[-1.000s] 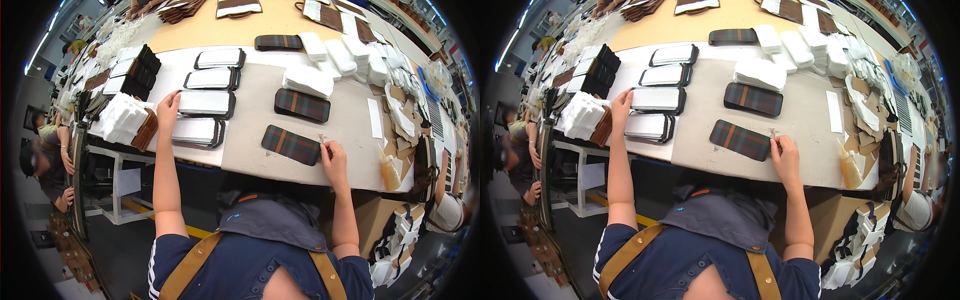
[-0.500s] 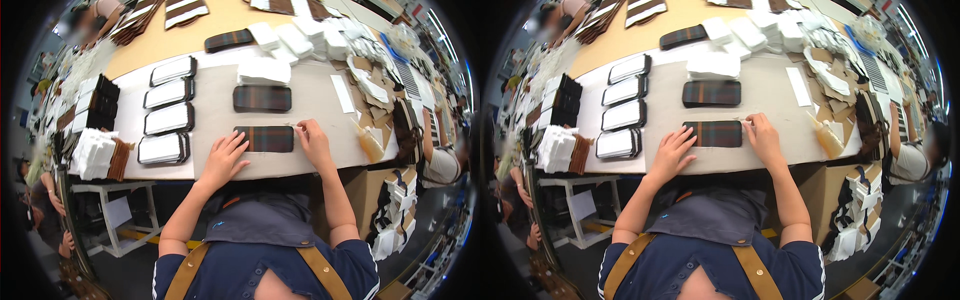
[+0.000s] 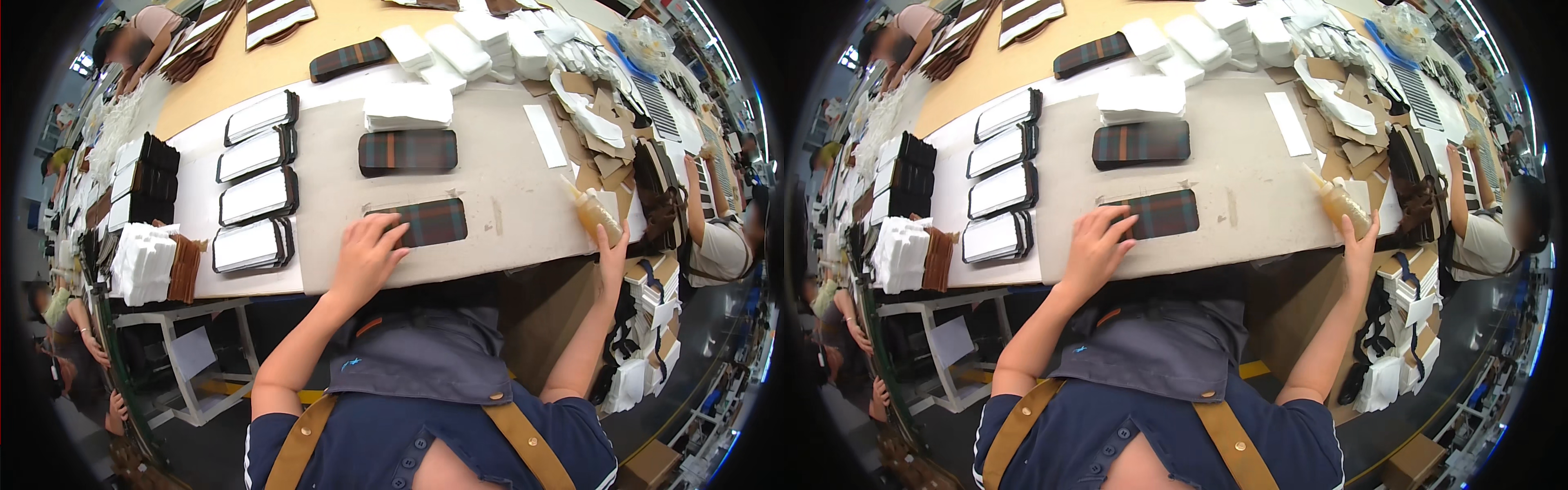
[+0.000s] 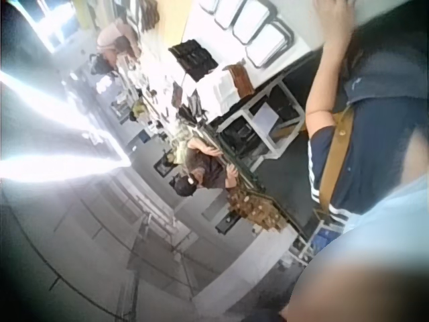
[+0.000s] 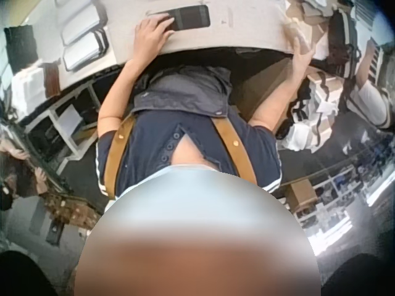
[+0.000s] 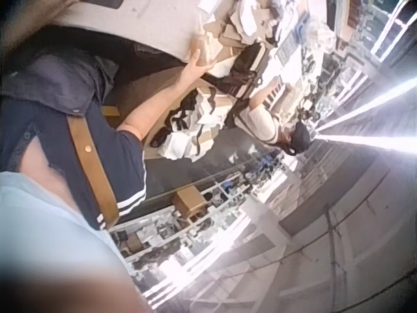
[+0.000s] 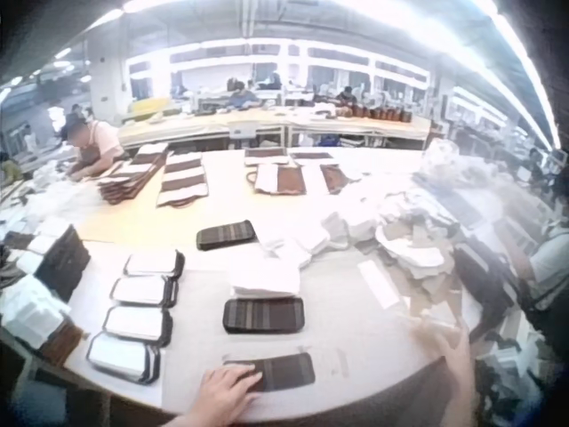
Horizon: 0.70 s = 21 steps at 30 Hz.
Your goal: The recorder is applying glue and attaching components to leather wallet or phone case pieces at a factory workbench.
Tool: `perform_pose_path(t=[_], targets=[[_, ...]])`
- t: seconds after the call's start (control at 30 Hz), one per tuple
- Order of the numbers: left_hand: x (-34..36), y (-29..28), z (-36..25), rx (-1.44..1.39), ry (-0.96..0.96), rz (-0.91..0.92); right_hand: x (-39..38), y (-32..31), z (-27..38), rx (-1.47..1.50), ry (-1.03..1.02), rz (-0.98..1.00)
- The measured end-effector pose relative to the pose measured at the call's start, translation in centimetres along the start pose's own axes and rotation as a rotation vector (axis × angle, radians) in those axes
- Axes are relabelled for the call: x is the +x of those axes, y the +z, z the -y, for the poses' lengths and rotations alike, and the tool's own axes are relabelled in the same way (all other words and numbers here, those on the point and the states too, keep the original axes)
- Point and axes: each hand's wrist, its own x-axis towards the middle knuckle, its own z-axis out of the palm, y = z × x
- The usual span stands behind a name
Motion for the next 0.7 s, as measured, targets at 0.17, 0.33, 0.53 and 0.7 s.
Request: perform_pose_path(t=[0.17,0.33,0.53,0.7], targets=[[4.3,5.1,-1.8,-0.097,0.306,0.033,0.8,-0.7,-2.4,0.444,0.08,0.018],[5.4,5.6,-2.8,-0.002,0.291,0.073,-1.6,-0.7,2.0,0.958,0.014,0.04],[5.4,6.1,-3.6,0.093,0.261,0.126,-3.5,2.4,8.6,0.984,-0.092,0.209],[5.2,5.2,-1.7,-0.213,0.205,0.123,-7.1,6.9,12.1,0.953,-0.141,0.23]])
